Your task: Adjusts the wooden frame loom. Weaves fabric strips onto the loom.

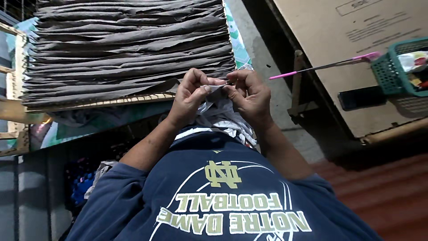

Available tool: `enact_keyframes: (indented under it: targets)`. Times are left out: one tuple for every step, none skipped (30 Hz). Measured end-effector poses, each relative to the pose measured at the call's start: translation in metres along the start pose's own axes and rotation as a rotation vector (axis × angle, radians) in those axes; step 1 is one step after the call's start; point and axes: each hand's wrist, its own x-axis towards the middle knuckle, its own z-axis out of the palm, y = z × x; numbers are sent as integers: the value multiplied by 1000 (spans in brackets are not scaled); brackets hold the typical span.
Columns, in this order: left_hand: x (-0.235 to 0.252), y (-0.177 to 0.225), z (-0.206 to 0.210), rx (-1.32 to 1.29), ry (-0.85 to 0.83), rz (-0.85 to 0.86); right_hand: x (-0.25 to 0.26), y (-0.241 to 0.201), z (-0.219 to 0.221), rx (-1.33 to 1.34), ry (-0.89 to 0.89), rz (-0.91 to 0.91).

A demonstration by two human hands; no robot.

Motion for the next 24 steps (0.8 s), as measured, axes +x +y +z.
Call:
enact_keyframes:
  targets:
    - [0,0,0,1,-2,1,0,1,0,4,-12,0]
    - [0,0,0,1,-6,5,0,1,0,18,-26,3]
    - [0,0,0,2,-7,9,0,1,1,47,-38,12]
    - [0,0,0,0,-8,11,-1,0,1,80,-47,26]
    - [0,0,0,-3,-8,14,-1,-1,1,116,-49,47]
    - [-1,0,0,-2,-10,16,-1,-2,1,152,-47,70]
    - [-1,0,0,2,-11,20,-1,-3,2,186,-45,95]
    - [-1,-1,0,7,-12,25,-1,-3,1,215,-45,118]
    - [-1,-1,0,13,-13,30,-1,-4,1,238,-47,137]
    - [0,-1,0,24,-13,32,-1,-4,1,255,-51,145]
    - [0,-1,0,35,-10,31,-1,-3,2,268,-54,144]
    - [-1,-1,0,39,-8,29,-2,-3,2,280,-57,140]
    - [-1,-2,0,39,-7,27,-2,-3,3,288,-60,137]
    - [-1,-2,-1,36,-4,24,-2,-3,3,295,-61,137]
    - [-2,-2,0,34,-5,22,-2,-4,3,299,-60,142]
    - [-2,-3,0,36,-13,23,-2,-4,3,301,-60,150]
    - [-3,-2,0,42,-29,26,-3,-5,3,300,-58,154]
    - [-2,-2,1,62,-46,31,-3,-5,4,300,-53,158]
    - [-2,-1,3,100,-61,36,-3,-5,4,300,-49,161]
    - [-2,-1,4,151,-67,32,-3,-5,4,299,-46,161]
    - [-2,0,5,208,-60,24,-4,-5,5,301,-42,158]
    - [-3,2,5,258,-41,7,-4,-5,5,298,-40,154]
    - [-3,3,6,280,-18,-14,-4,-4,5,295,-40,151]
    - [-3,4,6,272,7,-35,-4,-4,5,291,-47,149]
